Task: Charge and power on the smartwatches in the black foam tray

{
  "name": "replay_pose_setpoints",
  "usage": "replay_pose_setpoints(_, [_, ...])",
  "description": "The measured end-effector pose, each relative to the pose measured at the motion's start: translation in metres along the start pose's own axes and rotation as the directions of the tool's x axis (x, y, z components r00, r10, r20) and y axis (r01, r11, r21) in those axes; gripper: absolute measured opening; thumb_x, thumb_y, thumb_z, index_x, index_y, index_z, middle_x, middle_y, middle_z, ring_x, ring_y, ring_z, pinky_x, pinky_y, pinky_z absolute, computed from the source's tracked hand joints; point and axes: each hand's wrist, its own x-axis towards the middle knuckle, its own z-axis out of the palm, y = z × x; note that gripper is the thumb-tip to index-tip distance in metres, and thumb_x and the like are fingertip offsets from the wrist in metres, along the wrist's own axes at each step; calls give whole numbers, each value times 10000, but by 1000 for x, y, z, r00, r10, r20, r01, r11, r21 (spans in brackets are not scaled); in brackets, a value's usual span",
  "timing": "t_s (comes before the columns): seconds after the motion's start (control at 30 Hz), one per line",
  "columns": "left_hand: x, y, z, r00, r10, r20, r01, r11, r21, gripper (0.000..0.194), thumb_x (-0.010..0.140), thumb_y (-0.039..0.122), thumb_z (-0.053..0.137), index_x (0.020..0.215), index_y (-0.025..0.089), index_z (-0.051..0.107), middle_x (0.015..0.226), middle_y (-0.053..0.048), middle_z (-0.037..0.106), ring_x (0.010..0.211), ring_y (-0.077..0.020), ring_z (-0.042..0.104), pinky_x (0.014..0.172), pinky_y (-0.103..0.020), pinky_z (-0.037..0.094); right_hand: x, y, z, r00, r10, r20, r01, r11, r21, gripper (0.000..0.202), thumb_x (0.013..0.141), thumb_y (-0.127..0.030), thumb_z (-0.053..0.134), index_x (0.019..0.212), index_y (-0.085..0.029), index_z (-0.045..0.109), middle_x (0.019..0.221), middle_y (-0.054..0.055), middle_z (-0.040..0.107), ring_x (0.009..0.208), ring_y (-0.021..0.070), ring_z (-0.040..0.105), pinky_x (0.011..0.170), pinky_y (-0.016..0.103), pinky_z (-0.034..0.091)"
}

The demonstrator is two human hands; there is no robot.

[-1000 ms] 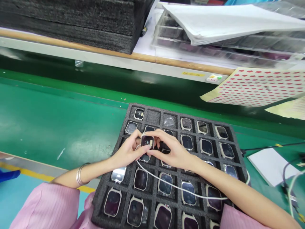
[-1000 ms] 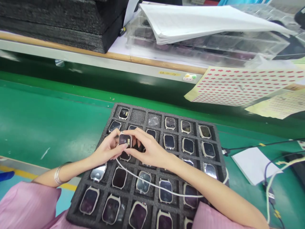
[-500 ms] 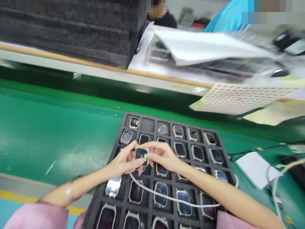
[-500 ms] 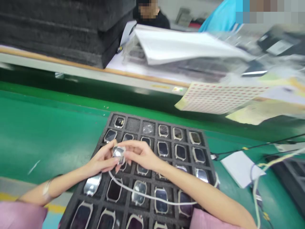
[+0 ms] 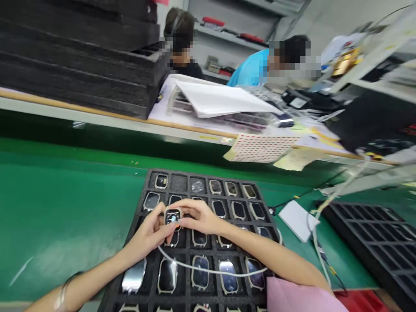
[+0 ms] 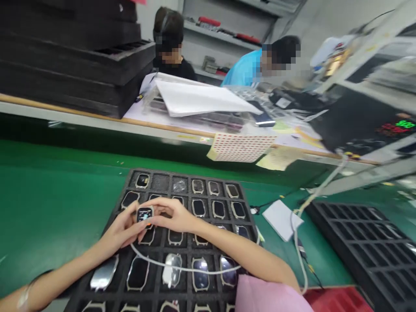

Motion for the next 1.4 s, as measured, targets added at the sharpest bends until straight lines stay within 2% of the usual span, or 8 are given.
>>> replay_pose_setpoints(0.23, [1,4,-5,999,28,-42,-28,1000,9,317,828,419,607,855,209,373,621,63,537,516,-86,499,499,-187,345,4,-3,-6,987,-139,81,158,932,-325,490,810,-309,705,1250,-210,514,996,62,604,840,176,601,763,327,519])
replay_pose_setpoints(0.5, [0,1,-1,1000,16,-20,-16,1000,26,306,838,381,608,960,210,385,831,31,527,721,-103,516,643,-218,386,4,-23,-3,973,-211,88,209,658,-723,419,850,-334,651,1227,-205,522,1127,114,527,1053,247,513,890,419,462])
replay_pose_setpoints(0.63, [4,1,1,1000,-15,-4,15,1000,-16,420,809,368,650,1079,212,369,852,20,551,718,-105,535,680,-232,406,19,-26,-19,974,-199,110,222,730,-647,359,793,-311,720,1100,-185,583,1012,74,589,966,225,547,871,394,457])
replay_pose_setpoints(0.73, [6,0,1,1000,-26,0,26,999,-44,383,852,411,585,1104,203,383,805,20,564,660,-99,521,618,-217,399,34,-17,-34,985,-171,9,128,705,-698,300,850,-307,658,1096,-158,574,1016,72,599,925,196,566,818,342,473])
replay_pose_setpoints(0.83, [8,-2,2,999,-34,-3,34,998,-51,404,840,447,593,1105,199,417,735,44,535,531,-58,432,486,-173,322,42,-8,-43,981,-161,-113,-1,570,-822,345,857,-333,647,1123,-128,569,1067,115,589,989,237,535,871,400,438])
replay_pose_setpoints(0.97, [10,0,7,992,-125,31,125,992,22,453,793,533,610,1039,185,456,562,106,397,355,-22,247,348,-166,169,32,-13,-50,990,-115,-78,-25,410,-912,432,830,-330,679,1203,-146,561,1157,131,582,1068,276,496,926,436,394])
replay_pose_setpoints(1.17, [30,-2,26,977,-194,91,202,976,-85,447,728,555,668,849,159,499,666,16,558,436,-55,466,394,-169,350,-13,-42,-86,987,13,-161,-161,207,-965,297,818,-140,630,1114,-123,621,1073,142,590,996,299,547,867,452,423])
replay_pose_setpoints(1.4, [62,-8,53,962,-207,177,240,952,-191,419,673,425,767,834,123,525,747,-49,611,627,-117,587,533,-207,435,-30,-35,-109,979,103,-174,-193,210,-959,477,719,-148,734,1170,-139,580,1094,112,534,962,259,592,816,347,489])
